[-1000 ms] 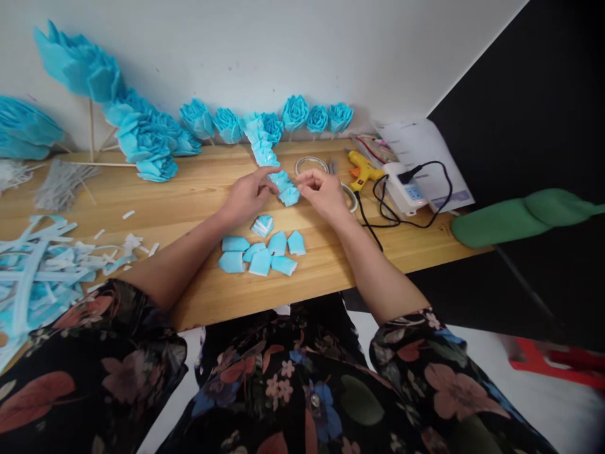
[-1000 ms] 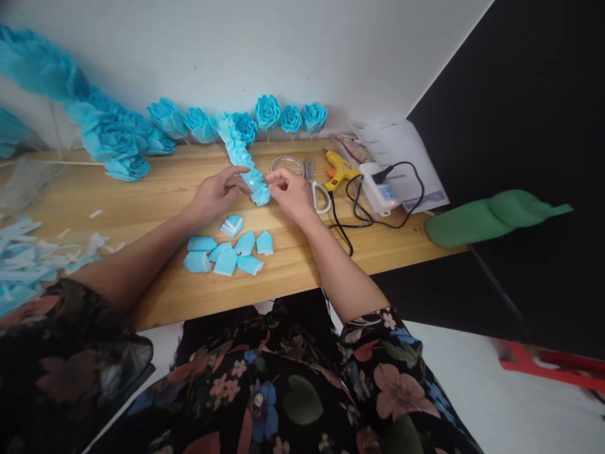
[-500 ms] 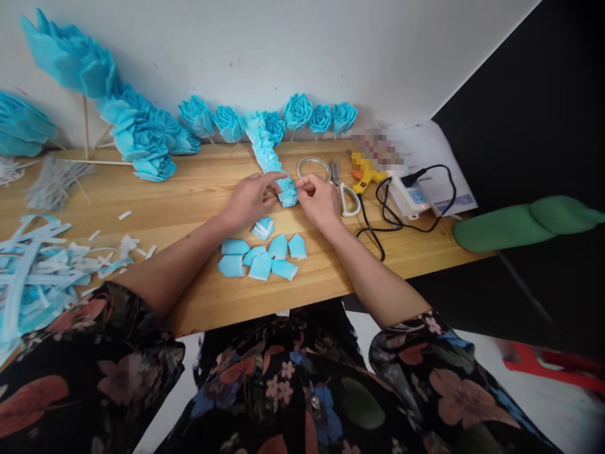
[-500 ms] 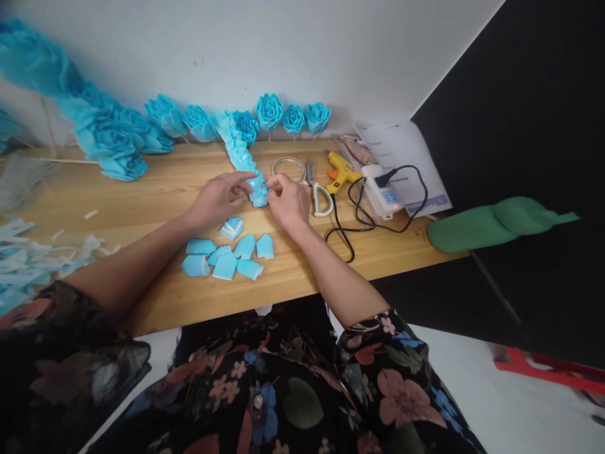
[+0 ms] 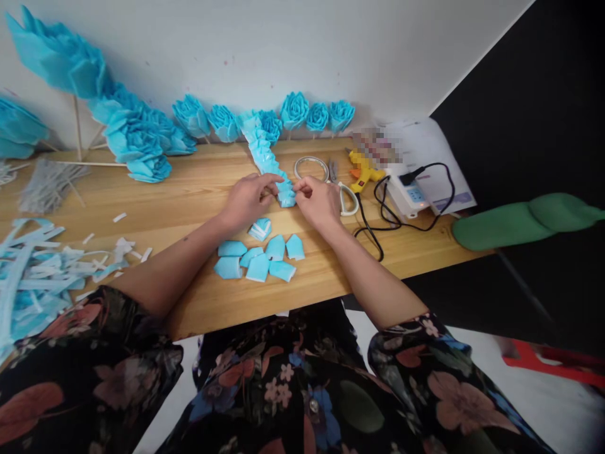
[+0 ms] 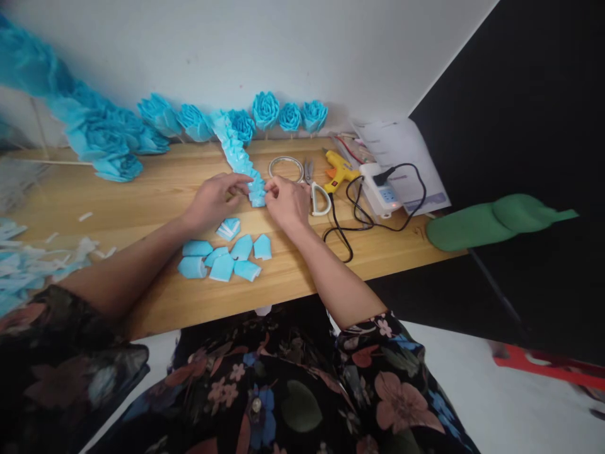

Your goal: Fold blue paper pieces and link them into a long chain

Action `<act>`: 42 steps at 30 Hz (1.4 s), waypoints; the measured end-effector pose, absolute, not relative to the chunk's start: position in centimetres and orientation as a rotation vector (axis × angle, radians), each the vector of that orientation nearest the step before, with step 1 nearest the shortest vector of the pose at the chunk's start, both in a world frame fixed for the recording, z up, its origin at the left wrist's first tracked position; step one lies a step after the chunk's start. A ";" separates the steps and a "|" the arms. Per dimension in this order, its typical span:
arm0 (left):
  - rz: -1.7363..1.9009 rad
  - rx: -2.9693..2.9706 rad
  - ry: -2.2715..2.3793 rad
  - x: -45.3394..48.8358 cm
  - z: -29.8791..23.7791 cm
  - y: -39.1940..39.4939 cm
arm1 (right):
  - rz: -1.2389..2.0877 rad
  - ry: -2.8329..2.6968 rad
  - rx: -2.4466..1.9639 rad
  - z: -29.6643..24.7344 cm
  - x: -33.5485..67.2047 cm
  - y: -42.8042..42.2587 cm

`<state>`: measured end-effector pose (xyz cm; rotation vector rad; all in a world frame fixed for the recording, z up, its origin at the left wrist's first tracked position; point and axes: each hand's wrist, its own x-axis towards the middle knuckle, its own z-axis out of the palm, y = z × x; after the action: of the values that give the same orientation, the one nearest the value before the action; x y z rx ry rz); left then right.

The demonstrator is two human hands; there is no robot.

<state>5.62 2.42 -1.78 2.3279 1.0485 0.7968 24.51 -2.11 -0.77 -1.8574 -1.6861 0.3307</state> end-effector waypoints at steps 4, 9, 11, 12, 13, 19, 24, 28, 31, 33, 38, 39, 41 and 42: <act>0.820 2.432 0.989 5.4 -2.0 2.7 | 0.280 -1.728 -1.867 -0.9 24.6 -2.0; 0.895 2.501 0.922 5.2 -2.7 3.2 | 0.243 -1.765 -1.852 -1.2 24.7 -2.0; 0.887 2.552 0.911 5.2 -2.8 3.2 | 0.235 -1.778 -1.844 -1.3 24.7 -2.1; 0.873 2.582 0.906 5.2 -2.8 3.2 | 0.228 -1.786 -1.840 -1.3 24.7 -2.1; 0.855 2.612 0.903 5.2 -2.7 3.2 | 0.220 -1.797 -1.833 -1.3 24.8 -2.1; 0.769 2.734 0.932 5.3 -2.5 2.9 | 0.252 -1.814 -1.758 -1.1 25.3 -2.0; 0.777 2.759 0.930 5.3 -2.7 2.9 | 0.189 -1.850 -1.633 -1.0 26.2 -1.9; 0.787 2.749 0.922 5.3 -2.8 2.9 | 0.132 -2.004 -1.545 -1.3 26.3 -1.9; 0.788 2.736 0.925 5.3 -2.8 2.9 | 0.139 -2.075 -1.570 -1.5 26.3 -1.9; 0.773 2.734 0.932 5.3 -2.7 2.9 | 0.146 -2.101 -1.601 -1.4 26.3 -2.0; 0.701 2.727 0.951 5.3 -2.3 2.8 | 0.185 -2.141 -1.651 -0.9 26.0 -2.2; 0.687 2.729 0.952 5.2 -2.2 2.7 | 0.193 -2.143 -1.660 -0.9 26.0 -2.2; 0.663 2.733 0.952 5.2 -2.0 2.7 | 0.209 -2.138 -1.670 -0.8 26.0 -2.2; 0.656 2.734 0.953 5.2 -2.0 2.6 | 0.214 -2.134 -1.670 -0.8 26.0 -2.1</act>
<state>5.22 2.65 -1.99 2.7335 0.9532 0.6555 26.04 -2.14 -0.83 -1.6701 -2.1343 0.2144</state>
